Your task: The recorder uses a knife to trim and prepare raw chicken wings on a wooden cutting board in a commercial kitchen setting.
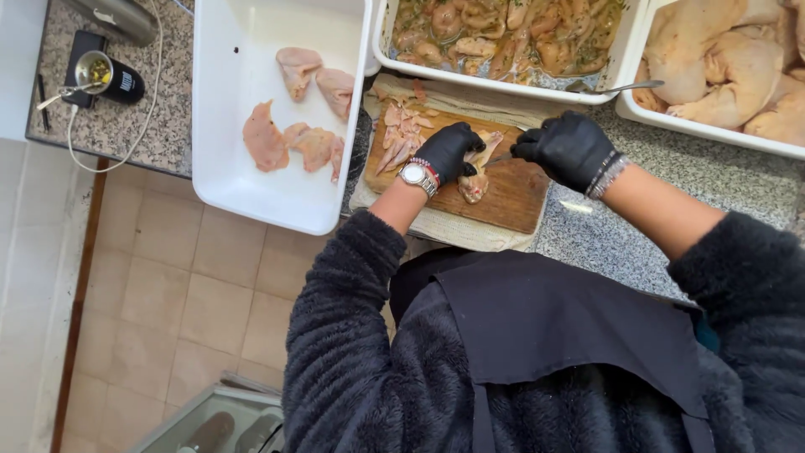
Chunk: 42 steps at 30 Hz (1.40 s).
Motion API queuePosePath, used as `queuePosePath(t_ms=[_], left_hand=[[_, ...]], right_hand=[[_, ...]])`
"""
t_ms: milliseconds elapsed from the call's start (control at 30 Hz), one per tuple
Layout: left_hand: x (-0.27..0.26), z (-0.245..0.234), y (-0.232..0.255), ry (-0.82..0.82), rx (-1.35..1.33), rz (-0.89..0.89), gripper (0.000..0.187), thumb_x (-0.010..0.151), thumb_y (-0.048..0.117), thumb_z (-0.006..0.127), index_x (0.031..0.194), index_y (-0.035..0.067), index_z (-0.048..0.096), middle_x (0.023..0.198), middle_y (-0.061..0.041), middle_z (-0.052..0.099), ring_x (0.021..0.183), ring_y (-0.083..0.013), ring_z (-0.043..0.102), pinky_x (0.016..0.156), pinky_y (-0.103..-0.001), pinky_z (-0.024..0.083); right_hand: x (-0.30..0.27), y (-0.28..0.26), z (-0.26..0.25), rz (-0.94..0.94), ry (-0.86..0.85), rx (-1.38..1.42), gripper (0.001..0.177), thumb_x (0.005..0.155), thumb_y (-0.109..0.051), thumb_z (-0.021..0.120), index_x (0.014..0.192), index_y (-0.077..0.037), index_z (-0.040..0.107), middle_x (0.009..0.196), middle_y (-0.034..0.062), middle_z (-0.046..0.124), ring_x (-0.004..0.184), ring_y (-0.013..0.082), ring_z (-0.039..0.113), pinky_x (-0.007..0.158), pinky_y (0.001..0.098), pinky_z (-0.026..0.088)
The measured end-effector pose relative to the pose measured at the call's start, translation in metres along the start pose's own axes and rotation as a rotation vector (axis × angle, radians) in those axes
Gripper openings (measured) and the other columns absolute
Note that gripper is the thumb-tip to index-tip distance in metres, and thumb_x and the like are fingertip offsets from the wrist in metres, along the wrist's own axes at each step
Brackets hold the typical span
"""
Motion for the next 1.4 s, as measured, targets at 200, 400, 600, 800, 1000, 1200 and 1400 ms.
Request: queuePosePath(t_ms=[200,400,600,800,1000,1200,1400], left_hand=[[0.003,-0.001,0.005,-0.084,0.040,-0.074,0.043,0.068,0.009,0.089,0.109,0.013,0.077,0.107,-0.016,0.068,0.100,-0.0366,0.067,0.089,-0.043,0.055],[0.003,0.011,-0.009,-0.061,0.039,-0.077,0.031,0.082,0.010,0.082,0.113,0.014,0.077,0.110,-0.019,0.066,0.102,-0.0377,0.067,0.090,-0.043,0.055],[0.000,0.005,-0.001,-0.124,0.074,-0.034,0.055,0.068,0.013,0.090,0.120,0.012,0.071,0.114,-0.020,0.064,0.106,-0.0401,0.063,0.093,-0.045,0.051],[0.002,0.005,-0.001,-0.160,0.078,-0.016,0.060,0.067,0.013,0.091,0.123,0.011,0.070,0.117,-0.020,0.063,0.110,-0.0398,0.063,0.096,-0.044,0.051],[0.003,0.002,0.004,-0.170,0.118,-0.033,0.060,0.066,0.013,0.091,0.123,0.014,0.071,0.117,-0.019,0.063,0.110,-0.0393,0.063,0.096,-0.044,0.051],[0.006,0.020,-0.016,-0.106,0.093,0.001,0.058,0.069,0.013,0.090,0.124,0.014,0.070,0.118,-0.019,0.063,0.111,-0.0404,0.062,0.096,-0.045,0.051],[0.009,0.012,-0.008,-0.131,0.094,0.002,0.059,0.067,0.010,0.090,0.122,0.013,0.070,0.119,-0.019,0.062,0.110,-0.0398,0.062,0.095,-0.044,0.051]], right_hand=[[0.029,0.015,0.035,-0.047,-0.061,0.171,0.031,0.091,-0.012,0.063,0.110,-0.032,0.078,0.093,-0.0058,0.074,0.082,0.0196,0.071,0.070,0.0368,0.058],[0.010,0.026,0.010,0.132,-0.058,0.020,0.018,0.092,-0.019,0.065,0.101,-0.029,0.077,0.093,-0.0040,0.074,0.086,0.0217,0.073,0.071,0.0387,0.059],[-0.027,0.015,0.023,0.341,0.044,-0.017,0.020,0.090,-0.018,0.065,0.105,-0.024,0.077,0.090,0.0036,0.073,0.084,0.0252,0.074,0.067,0.0411,0.057],[-0.018,-0.047,0.013,0.531,-0.049,0.413,0.019,0.096,-0.034,0.065,0.095,-0.021,0.079,0.086,0.0118,0.075,0.076,0.0359,0.071,0.066,0.0499,0.056],[-0.005,-0.071,0.036,0.492,-0.103,0.290,0.013,0.093,-0.021,0.061,0.090,-0.020,0.074,0.087,0.0086,0.074,0.074,0.0325,0.072,0.061,0.0470,0.056],[-0.043,-0.077,0.025,0.398,-0.243,0.338,0.013,0.095,-0.025,0.060,0.094,-0.020,0.072,0.089,0.0078,0.072,0.067,0.0308,0.071,0.057,0.0458,0.055],[-0.037,-0.043,-0.015,0.232,0.099,0.263,0.018,0.091,-0.023,0.069,0.106,-0.027,0.078,0.093,-0.0012,0.074,0.075,0.0245,0.071,0.063,0.0414,0.055]])
Point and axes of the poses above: each hand's wrist, its own x-axis towards the middle knuckle, its own z-axis out of the palm, y = z × x, the point moved 2 cm from there along x, towards the middle knuckle
